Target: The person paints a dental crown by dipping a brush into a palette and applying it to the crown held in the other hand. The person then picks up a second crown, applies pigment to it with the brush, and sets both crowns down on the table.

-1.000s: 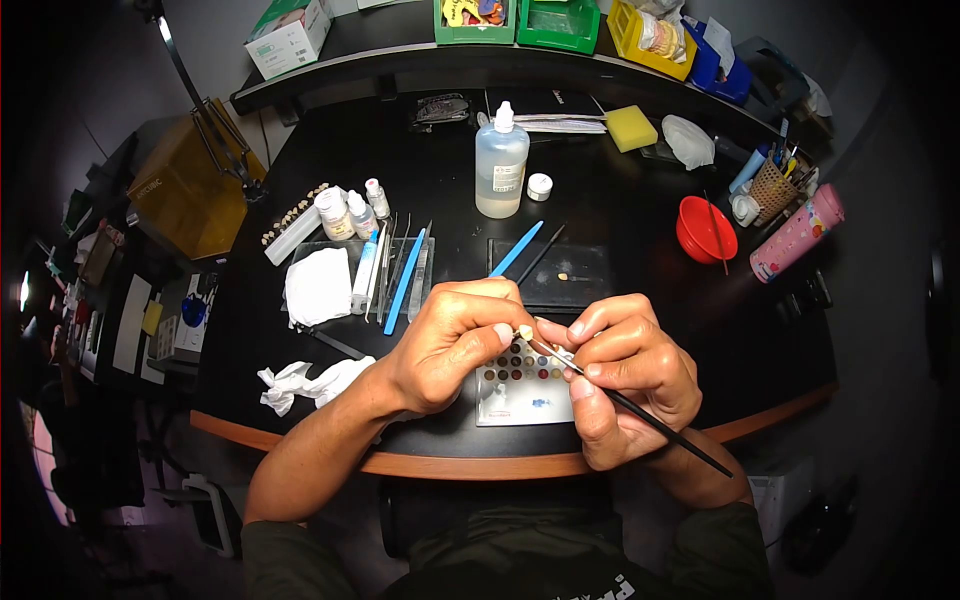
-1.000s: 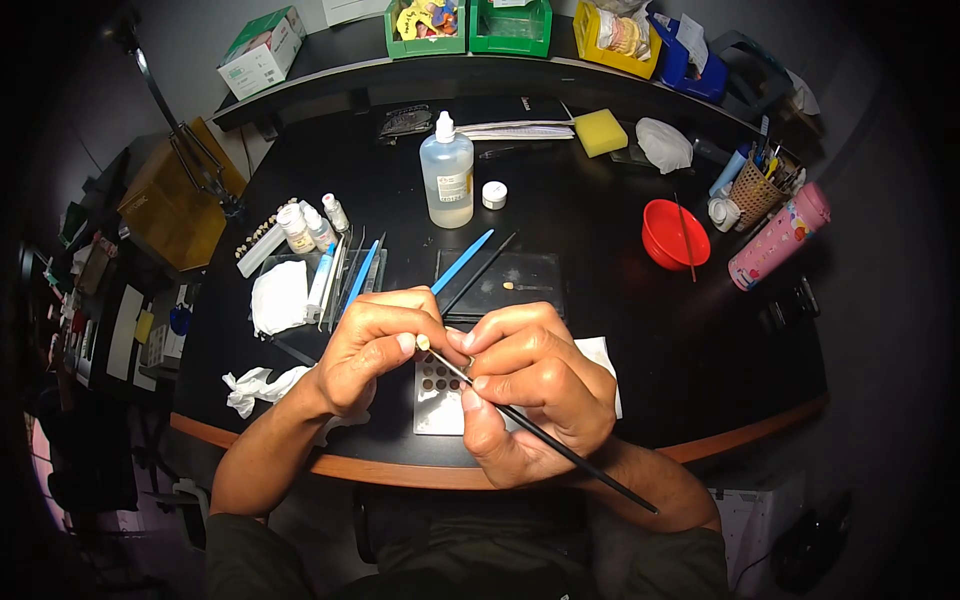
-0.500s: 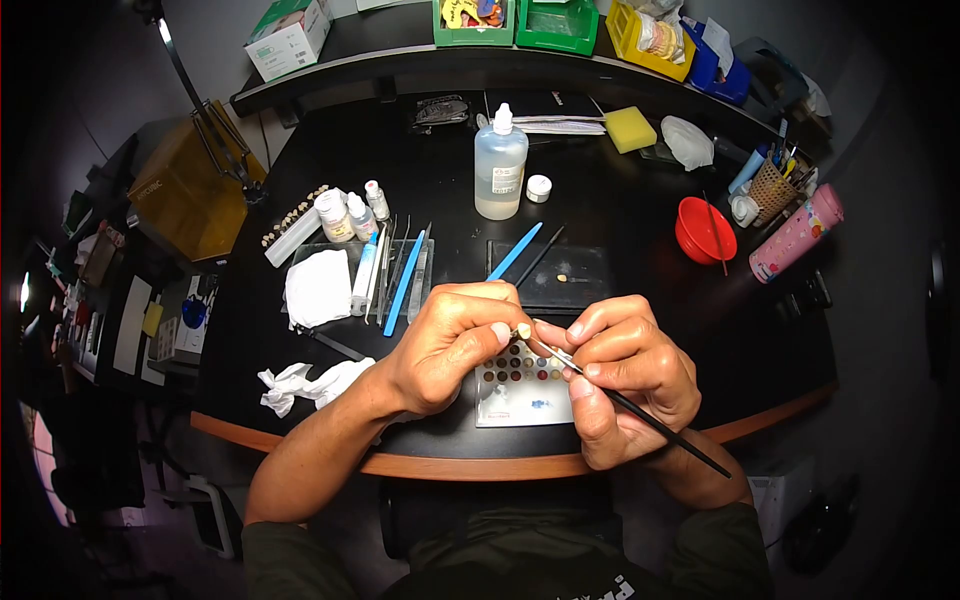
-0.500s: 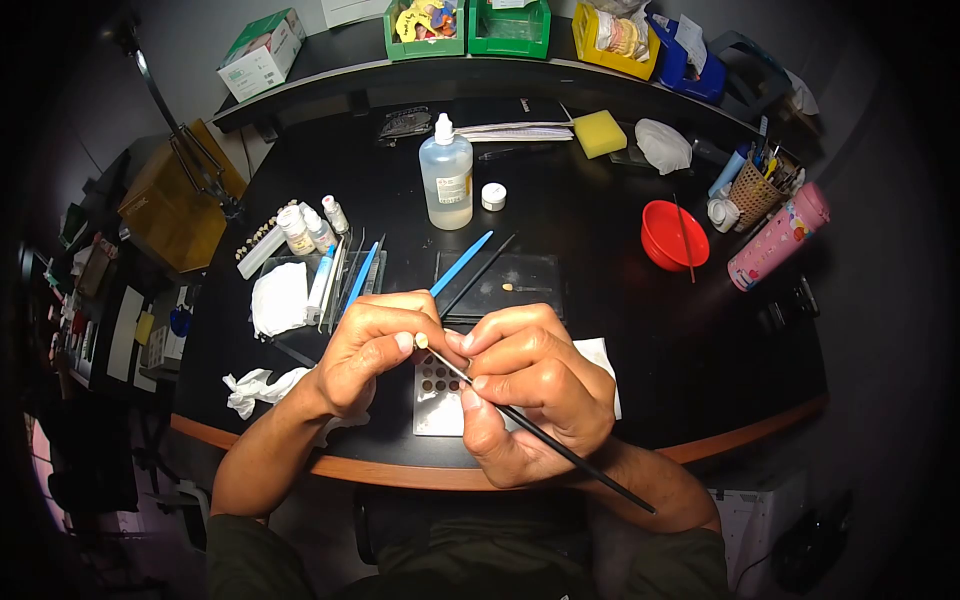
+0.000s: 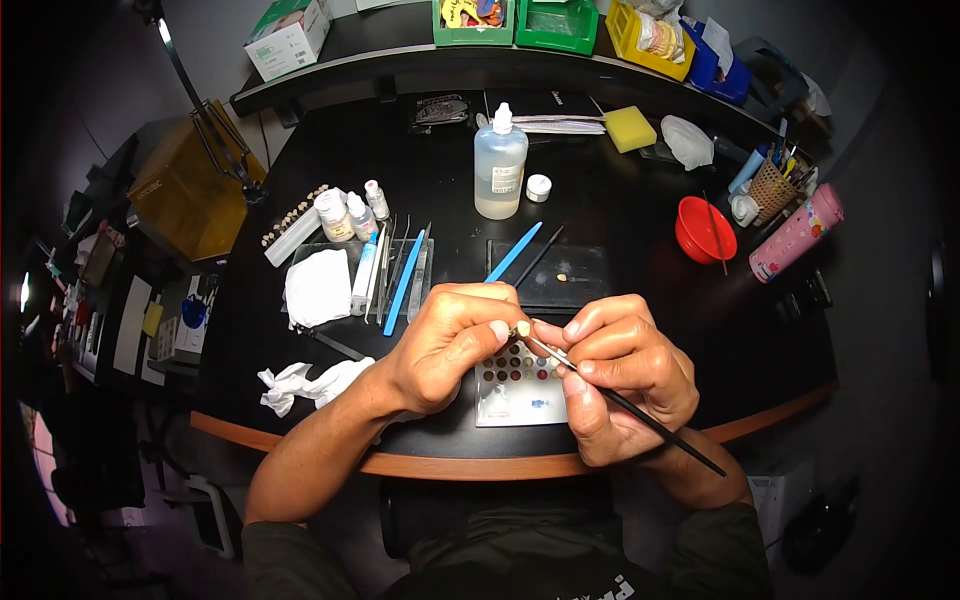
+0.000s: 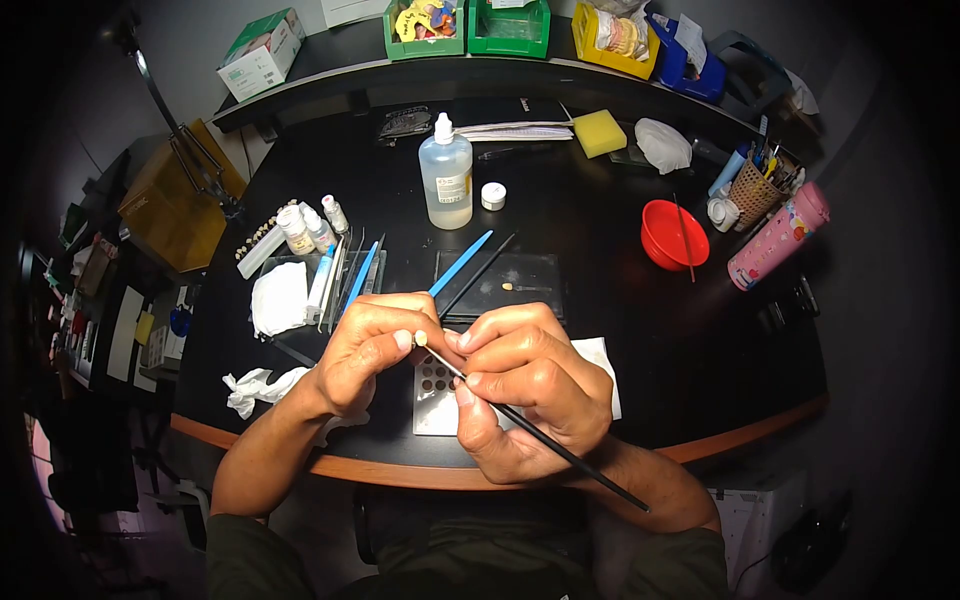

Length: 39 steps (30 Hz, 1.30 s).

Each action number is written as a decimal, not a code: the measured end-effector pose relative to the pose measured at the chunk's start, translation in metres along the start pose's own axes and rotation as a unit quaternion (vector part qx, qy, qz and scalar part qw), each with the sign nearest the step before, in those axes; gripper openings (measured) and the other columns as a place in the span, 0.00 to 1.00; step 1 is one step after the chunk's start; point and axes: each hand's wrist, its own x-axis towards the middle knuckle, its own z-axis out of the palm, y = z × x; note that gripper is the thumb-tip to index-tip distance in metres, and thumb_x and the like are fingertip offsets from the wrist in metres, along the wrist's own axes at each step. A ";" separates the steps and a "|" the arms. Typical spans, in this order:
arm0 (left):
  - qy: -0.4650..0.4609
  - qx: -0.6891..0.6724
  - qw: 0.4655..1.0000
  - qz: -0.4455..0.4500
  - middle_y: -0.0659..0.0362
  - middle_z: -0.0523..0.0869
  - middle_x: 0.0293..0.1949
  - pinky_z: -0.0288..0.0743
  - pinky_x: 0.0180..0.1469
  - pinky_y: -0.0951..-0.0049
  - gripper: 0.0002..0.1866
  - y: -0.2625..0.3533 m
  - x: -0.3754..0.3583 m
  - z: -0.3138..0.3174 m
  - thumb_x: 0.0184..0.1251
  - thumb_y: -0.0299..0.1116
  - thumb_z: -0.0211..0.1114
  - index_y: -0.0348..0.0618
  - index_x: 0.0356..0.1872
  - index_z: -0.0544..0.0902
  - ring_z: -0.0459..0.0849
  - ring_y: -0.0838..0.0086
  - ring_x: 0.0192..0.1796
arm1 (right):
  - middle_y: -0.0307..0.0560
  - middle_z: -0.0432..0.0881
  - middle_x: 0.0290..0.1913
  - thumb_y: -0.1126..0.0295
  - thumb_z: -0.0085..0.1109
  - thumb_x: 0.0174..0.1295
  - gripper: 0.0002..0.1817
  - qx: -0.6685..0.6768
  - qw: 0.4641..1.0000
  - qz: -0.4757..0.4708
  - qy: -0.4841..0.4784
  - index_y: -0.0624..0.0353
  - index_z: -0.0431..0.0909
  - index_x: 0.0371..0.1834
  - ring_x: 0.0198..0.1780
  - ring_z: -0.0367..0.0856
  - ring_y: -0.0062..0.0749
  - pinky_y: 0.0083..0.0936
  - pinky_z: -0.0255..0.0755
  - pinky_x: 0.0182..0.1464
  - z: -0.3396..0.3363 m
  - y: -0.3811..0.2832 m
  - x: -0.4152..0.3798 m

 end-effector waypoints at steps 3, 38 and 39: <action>-0.001 0.000 1.000 0.008 0.47 0.87 0.34 0.74 0.43 0.66 0.28 -0.003 -0.001 0.000 0.72 0.45 0.52 0.27 0.43 0.93 0.81 0.65 0.38 | 0.51 0.85 0.37 0.86 0.68 0.56 0.11 0.003 1.000 0.002 0.002 0.63 0.80 0.39 0.47 0.89 0.46 0.36 0.86 0.49 0.000 0.000 0.000; 0.011 -0.007 0.999 0.040 0.54 0.77 0.25 0.70 0.37 0.65 0.24 -0.006 0.000 0.002 0.75 0.35 0.48 0.32 0.45 0.93 0.76 0.67 0.30 | 0.53 0.86 0.38 0.86 0.68 0.58 0.10 -0.011 1.000 0.000 0.004 0.64 0.80 0.40 0.47 0.88 0.46 0.37 0.85 0.50 0.000 -0.001 0.002; 0.005 0.000 0.999 0.032 0.51 0.79 0.28 0.71 0.38 0.66 0.25 -0.005 0.000 0.001 0.75 0.38 0.49 0.29 0.44 0.92 0.77 0.67 0.32 | 0.53 0.86 0.38 0.86 0.68 0.57 0.10 -0.012 1.000 -0.001 0.005 0.64 0.80 0.40 0.47 0.88 0.46 0.37 0.85 0.50 0.000 -0.001 0.002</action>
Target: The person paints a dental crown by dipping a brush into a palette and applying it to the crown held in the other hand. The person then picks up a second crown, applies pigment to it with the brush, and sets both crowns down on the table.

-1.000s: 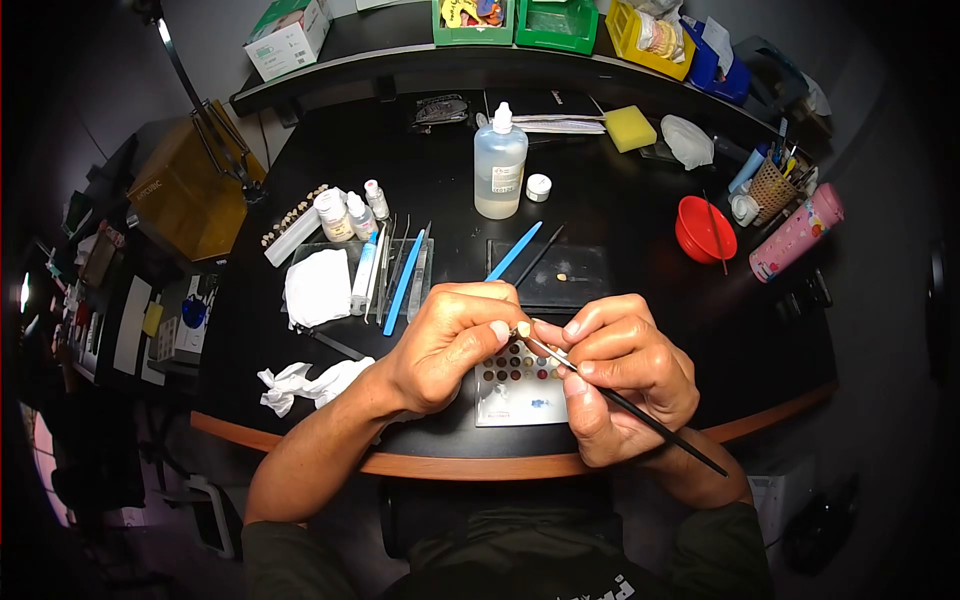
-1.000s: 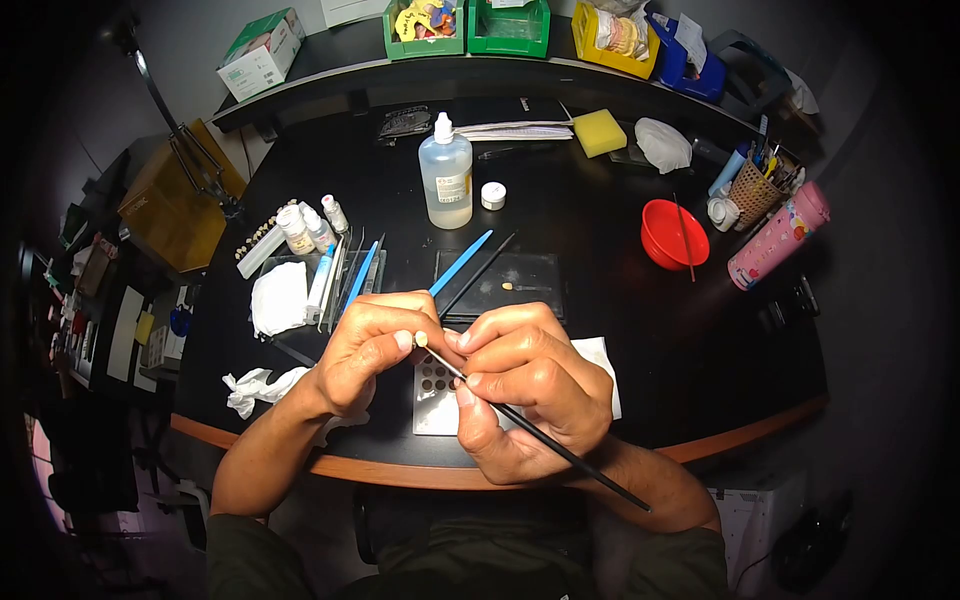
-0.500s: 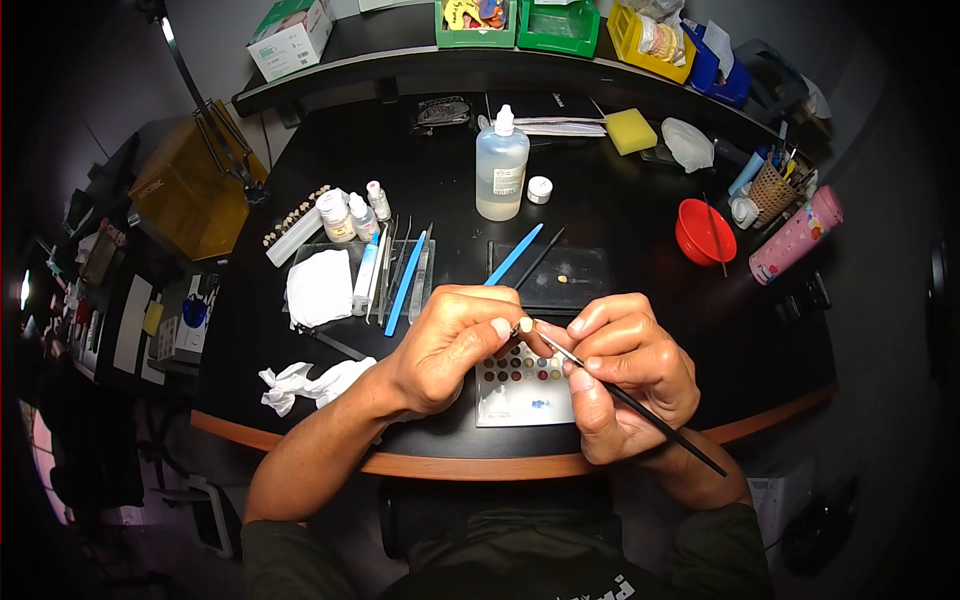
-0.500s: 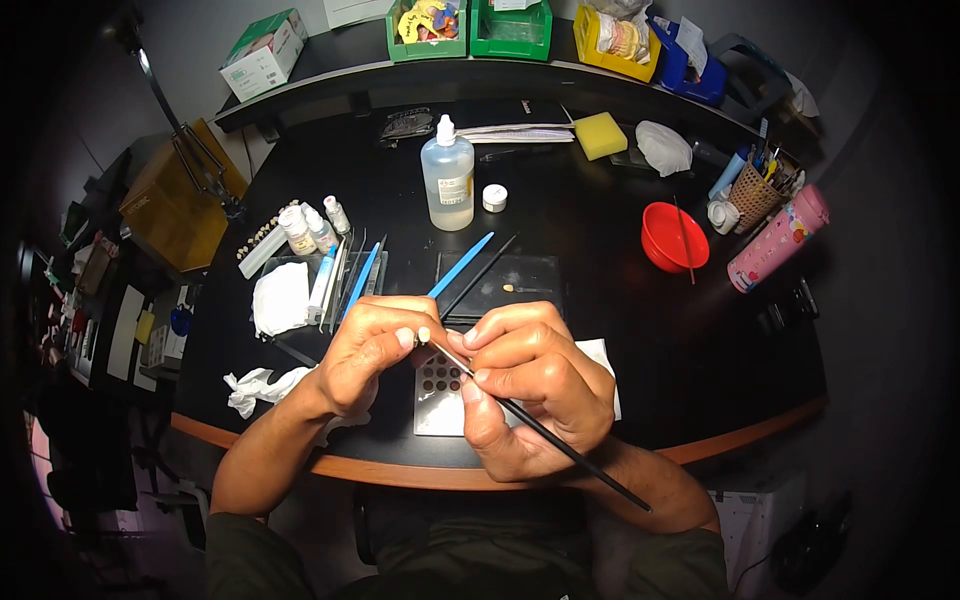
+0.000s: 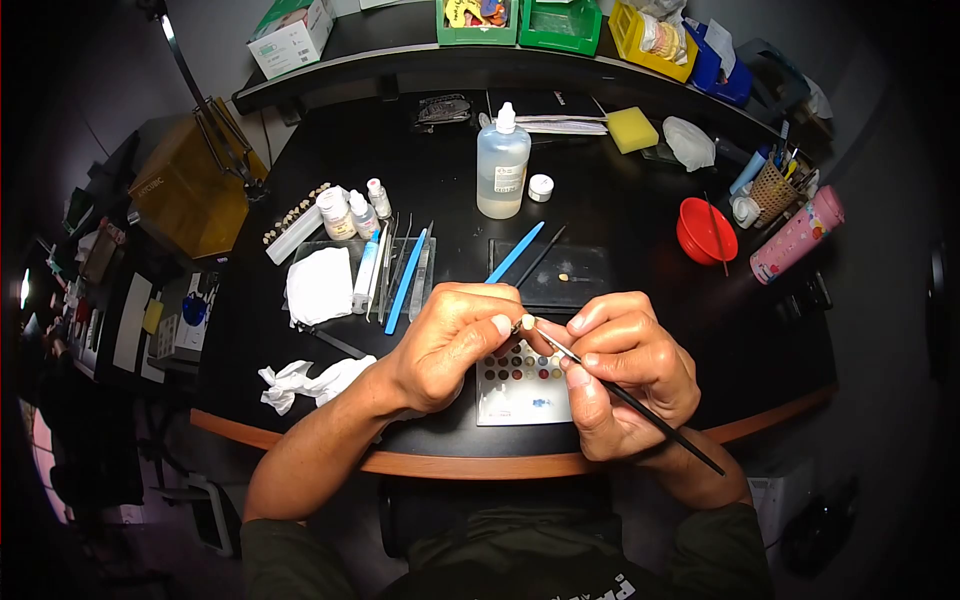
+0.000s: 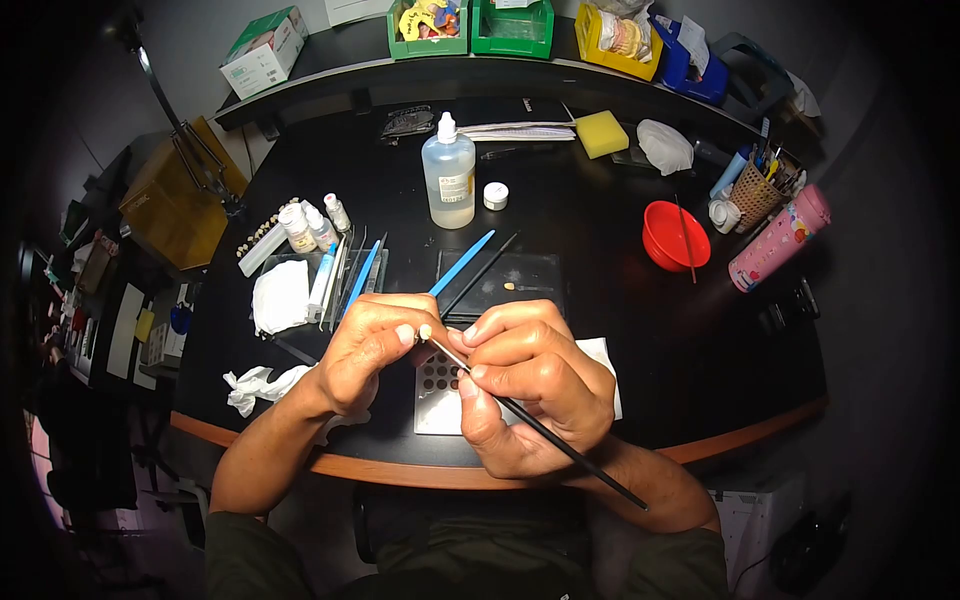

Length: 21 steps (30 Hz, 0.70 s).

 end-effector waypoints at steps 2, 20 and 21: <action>-0.011 0.015 1.000 -0.016 0.47 0.84 0.33 0.72 0.40 0.66 0.28 0.003 0.000 -0.002 0.76 0.43 0.49 0.24 0.43 0.90 0.80 0.66 0.34 | 0.53 0.86 0.38 0.86 0.68 0.57 0.10 -0.001 1.000 0.000 0.002 0.64 0.80 0.40 0.47 0.89 0.46 0.37 0.85 0.50 0.000 0.000 0.000; -0.010 0.012 0.999 -0.031 0.45 0.85 0.34 0.73 0.44 0.65 0.28 0.006 0.000 -0.002 0.74 0.43 0.50 0.25 0.43 0.90 0.81 0.65 0.37 | 0.52 0.85 0.37 0.86 0.67 0.58 0.09 0.005 1.000 0.000 0.002 0.65 0.80 0.40 0.47 0.88 0.45 0.37 0.85 0.50 0.000 0.000 -0.001; -0.010 0.014 0.999 -0.030 0.45 0.85 0.34 0.73 0.44 0.65 0.28 0.006 0.000 -0.002 0.74 0.43 0.50 0.25 0.43 0.90 0.81 0.64 0.37 | 0.52 0.85 0.37 0.86 0.67 0.58 0.09 0.007 1.000 0.001 0.003 0.65 0.80 0.40 0.47 0.88 0.45 0.37 0.85 0.51 0.000 0.000 -0.001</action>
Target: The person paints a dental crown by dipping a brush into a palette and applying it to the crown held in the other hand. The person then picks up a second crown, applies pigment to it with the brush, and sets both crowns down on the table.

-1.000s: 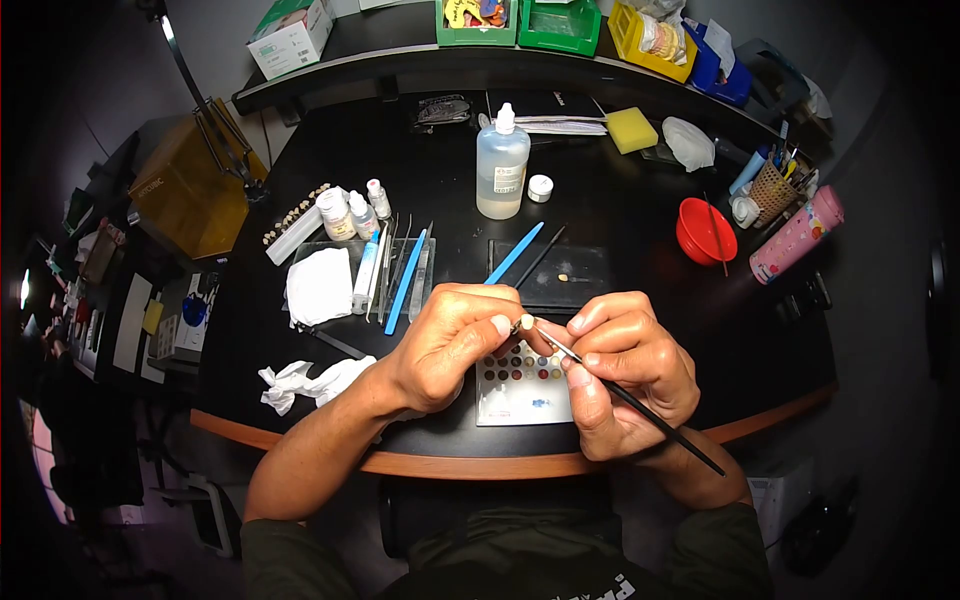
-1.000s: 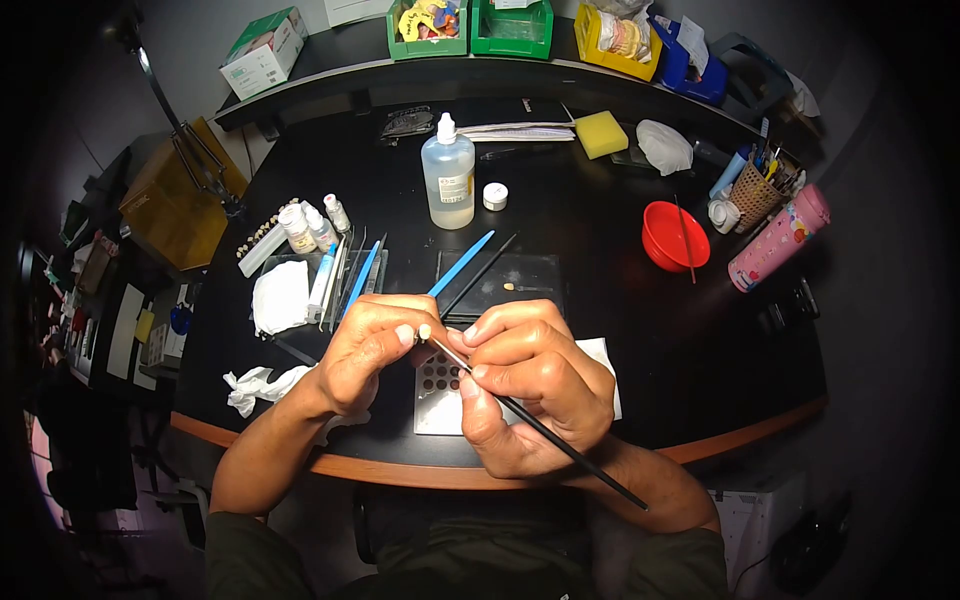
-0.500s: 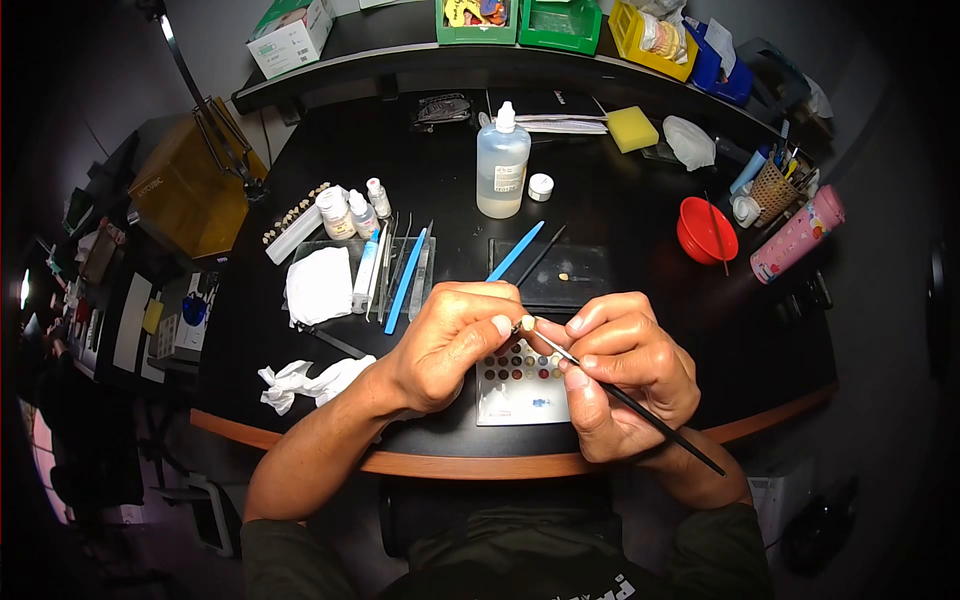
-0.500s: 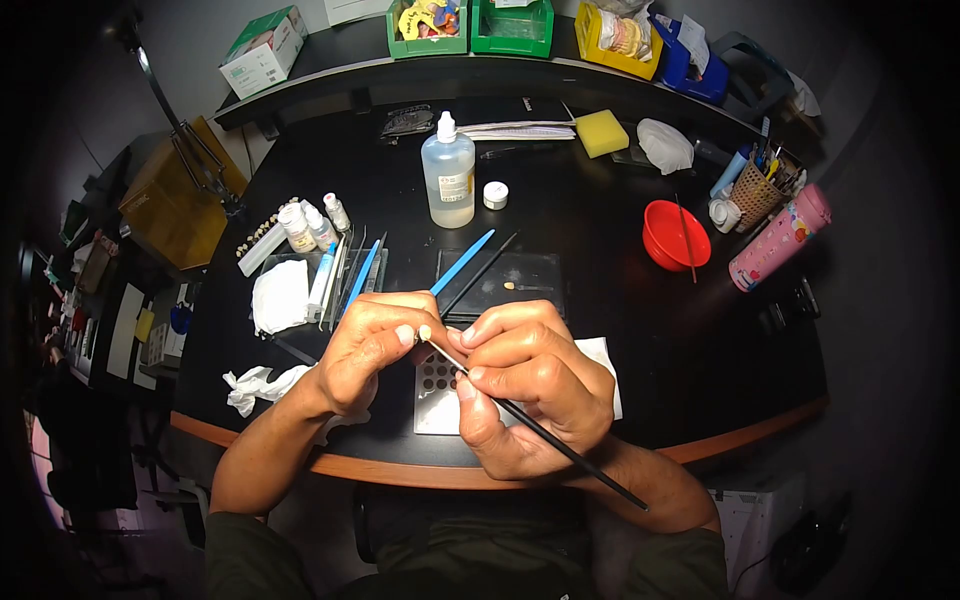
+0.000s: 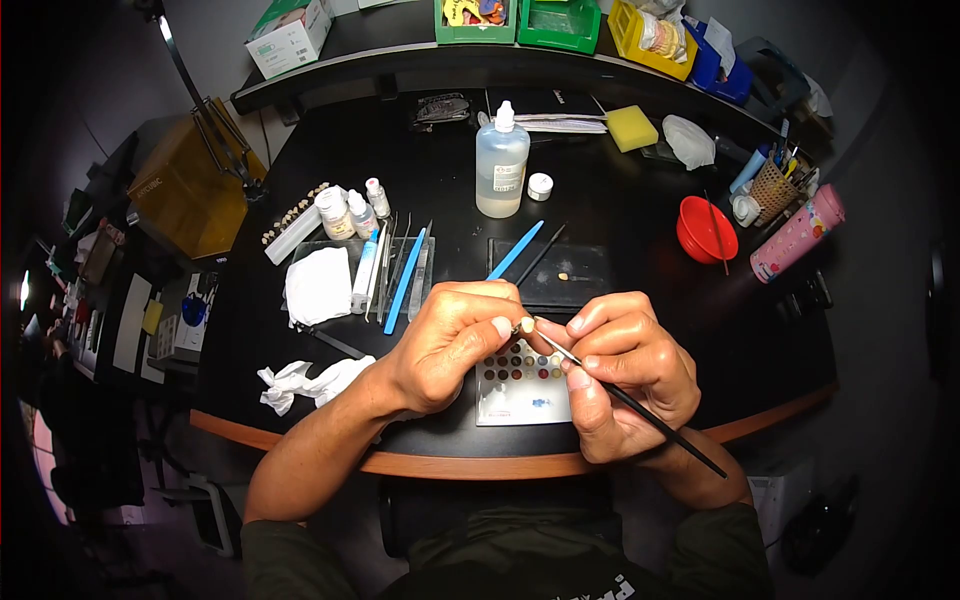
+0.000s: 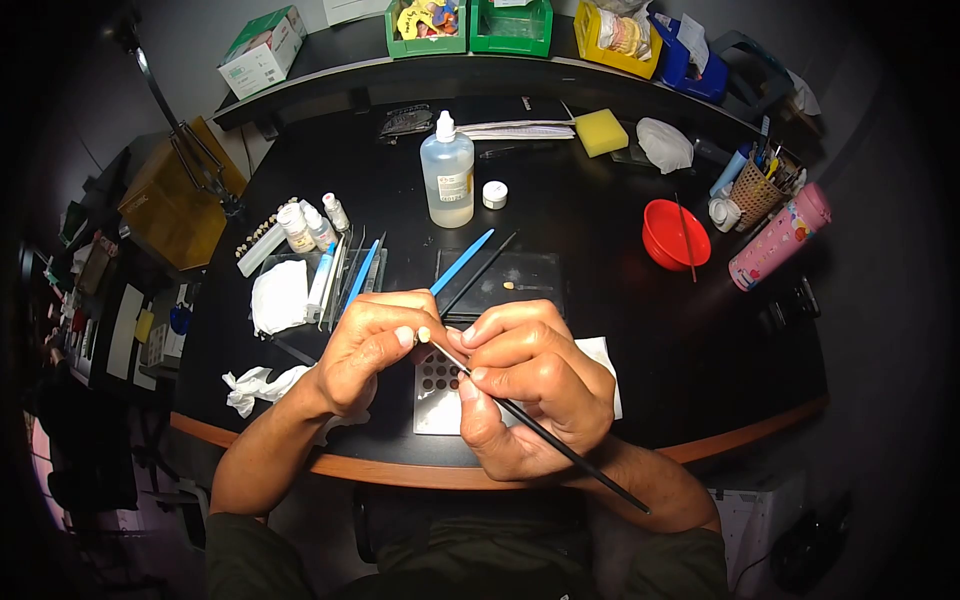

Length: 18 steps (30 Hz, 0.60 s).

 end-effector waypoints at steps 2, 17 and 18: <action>0.000 0.003 1.000 0.002 0.45 0.85 0.34 0.73 0.43 0.65 0.28 0.001 0.000 0.000 0.74 0.43 0.50 0.24 0.43 0.90 0.81 0.64 0.37 | 0.53 0.85 0.37 0.86 0.67 0.58 0.09 0.004 1.000 0.003 0.003 0.65 0.80 0.40 0.47 0.88 0.45 0.37 0.85 0.51 0.001 0.000 -0.001; 0.014 -0.027 0.999 0.033 0.53 0.79 0.27 0.72 0.38 0.65 0.23 -0.004 0.000 0.003 0.76 0.36 0.49 0.33 0.45 0.93 0.78 0.67 0.32 | 0.53 0.86 0.37 0.86 0.68 0.58 0.10 -0.005 1.000 -0.002 0.000 0.64 0.79 0.40 0.47 0.88 0.46 0.38 0.84 0.50 -0.001 0.000 0.001; 0.013 -0.024 0.999 0.036 0.53 0.79 0.27 0.71 0.38 0.65 0.23 -0.005 0.000 0.003 0.76 0.36 0.49 0.32 0.45 0.93 0.78 0.67 0.31 | 0.53 0.86 0.37 0.86 0.68 0.58 0.10 -0.004 1.000 -0.002 0.002 0.64 0.79 0.40 0.47 0.88 0.46 0.38 0.84 0.50 0.000 0.000 0.001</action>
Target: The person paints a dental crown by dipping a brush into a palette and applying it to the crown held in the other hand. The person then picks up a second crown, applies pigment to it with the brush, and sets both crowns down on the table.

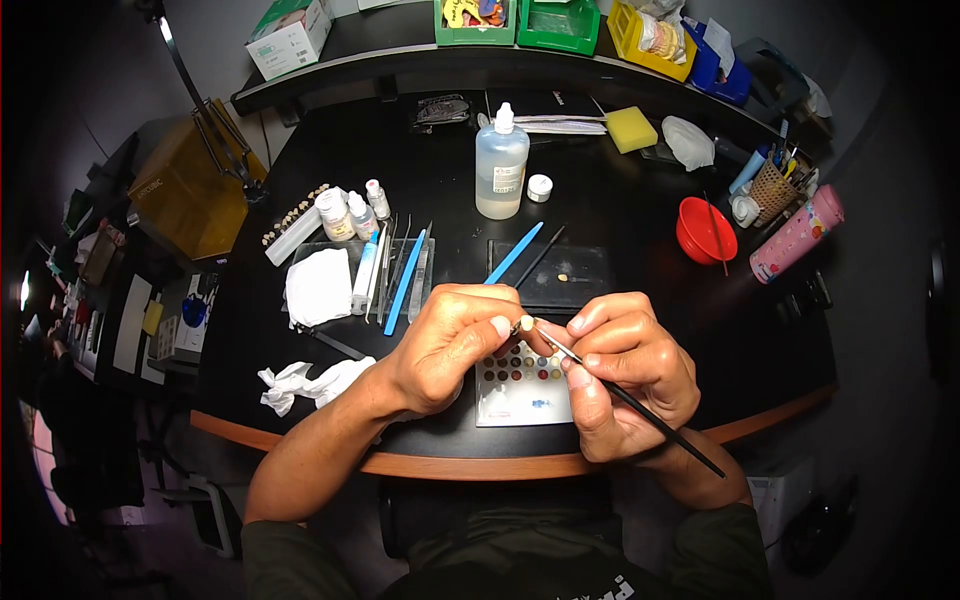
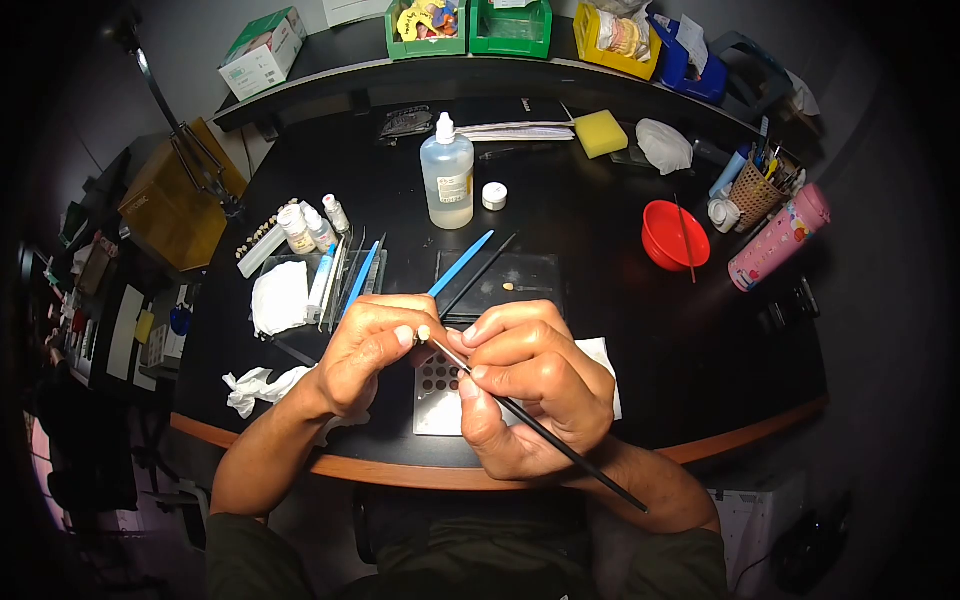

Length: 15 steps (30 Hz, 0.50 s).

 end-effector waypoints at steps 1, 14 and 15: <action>-0.001 0.002 1.000 0.004 0.53 0.79 0.27 0.71 0.38 0.65 0.23 0.000 0.000 0.000 0.76 0.36 0.49 0.32 0.46 0.93 0.77 0.67 0.31 | 0.53 0.86 0.37 0.86 0.68 0.58 0.10 0.001 1.000 0.001 0.002 0.64 0.80 0.40 0.47 0.88 0.46 0.38 0.84 0.50 0.001 0.000 0.000; -0.018 0.029 0.999 -0.027 0.47 0.83 0.31 0.72 0.40 0.65 0.29 0.003 0.000 -0.003 0.75 0.42 0.47 0.24 0.43 0.90 0.79 0.66 0.33 | 0.53 0.87 0.38 0.86 0.68 0.57 0.11 -0.003 1.000 -0.006 -0.001 0.64 0.80 0.41 0.47 0.89 0.46 0.37 0.85 0.50 0.002 0.001 0.000; -0.010 0.019 1.000 -0.016 0.49 0.81 0.30 0.71 0.39 0.65 0.26 0.002 0.000 -0.002 0.75 0.40 0.48 0.26 0.43 0.91 0.78 0.66 0.32 | 0.53 0.87 0.38 0.86 0.69 0.57 0.11 -0.004 1.000 -0.005 -0.002 0.64 0.80 0.41 0.47 0.89 0.46 0.37 0.85 0.50 0.001 0.001 0.000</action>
